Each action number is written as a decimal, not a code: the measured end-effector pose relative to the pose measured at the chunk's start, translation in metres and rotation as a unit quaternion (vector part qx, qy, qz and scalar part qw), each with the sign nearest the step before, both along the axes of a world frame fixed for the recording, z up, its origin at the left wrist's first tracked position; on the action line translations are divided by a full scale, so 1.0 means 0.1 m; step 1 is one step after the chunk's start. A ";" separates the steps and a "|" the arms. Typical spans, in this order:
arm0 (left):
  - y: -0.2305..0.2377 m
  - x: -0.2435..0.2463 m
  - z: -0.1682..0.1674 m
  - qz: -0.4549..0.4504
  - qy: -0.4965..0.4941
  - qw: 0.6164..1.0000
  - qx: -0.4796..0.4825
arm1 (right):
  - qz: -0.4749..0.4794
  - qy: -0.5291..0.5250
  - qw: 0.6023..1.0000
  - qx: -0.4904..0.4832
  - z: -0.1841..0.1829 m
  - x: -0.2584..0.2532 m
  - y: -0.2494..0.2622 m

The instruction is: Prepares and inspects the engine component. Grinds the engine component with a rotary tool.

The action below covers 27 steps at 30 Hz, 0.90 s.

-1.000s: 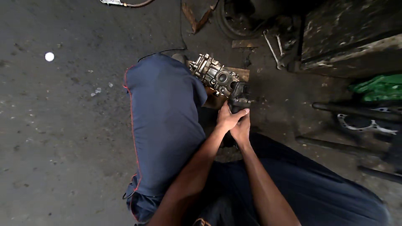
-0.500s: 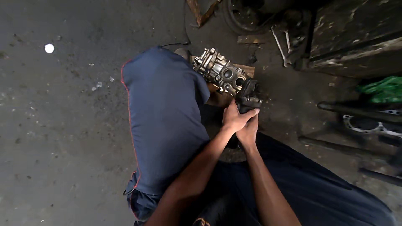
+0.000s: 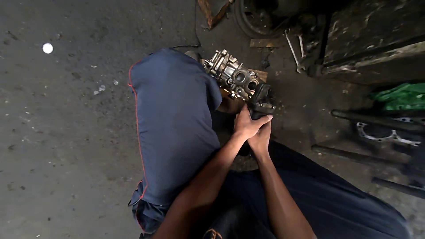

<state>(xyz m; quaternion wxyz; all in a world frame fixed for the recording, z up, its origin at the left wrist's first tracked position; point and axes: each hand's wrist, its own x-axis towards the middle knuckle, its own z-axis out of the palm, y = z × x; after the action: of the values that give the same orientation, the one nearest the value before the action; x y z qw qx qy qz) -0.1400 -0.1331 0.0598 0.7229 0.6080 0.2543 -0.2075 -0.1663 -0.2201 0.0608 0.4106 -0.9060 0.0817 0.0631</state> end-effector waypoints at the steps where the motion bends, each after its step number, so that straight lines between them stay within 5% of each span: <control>1: 0.01 0.00 0.02 -0.003 -0.002 1.000 0.001 | 0.003 -0.005 1.000 0.003 0.01 0.00 0.00; 27: -0.01 -0.09 0.19 -0.008 -0.013 1.000 0.022 | 0.014 -0.040 0.999 0.004 0.13 -0.10 -0.02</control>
<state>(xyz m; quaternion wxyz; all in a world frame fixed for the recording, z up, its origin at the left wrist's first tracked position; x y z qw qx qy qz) -0.1494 -0.1338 0.0785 0.7107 0.6286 0.2449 -0.1996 -0.1764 -0.2225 0.0736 0.4165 -0.9070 0.0522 0.0325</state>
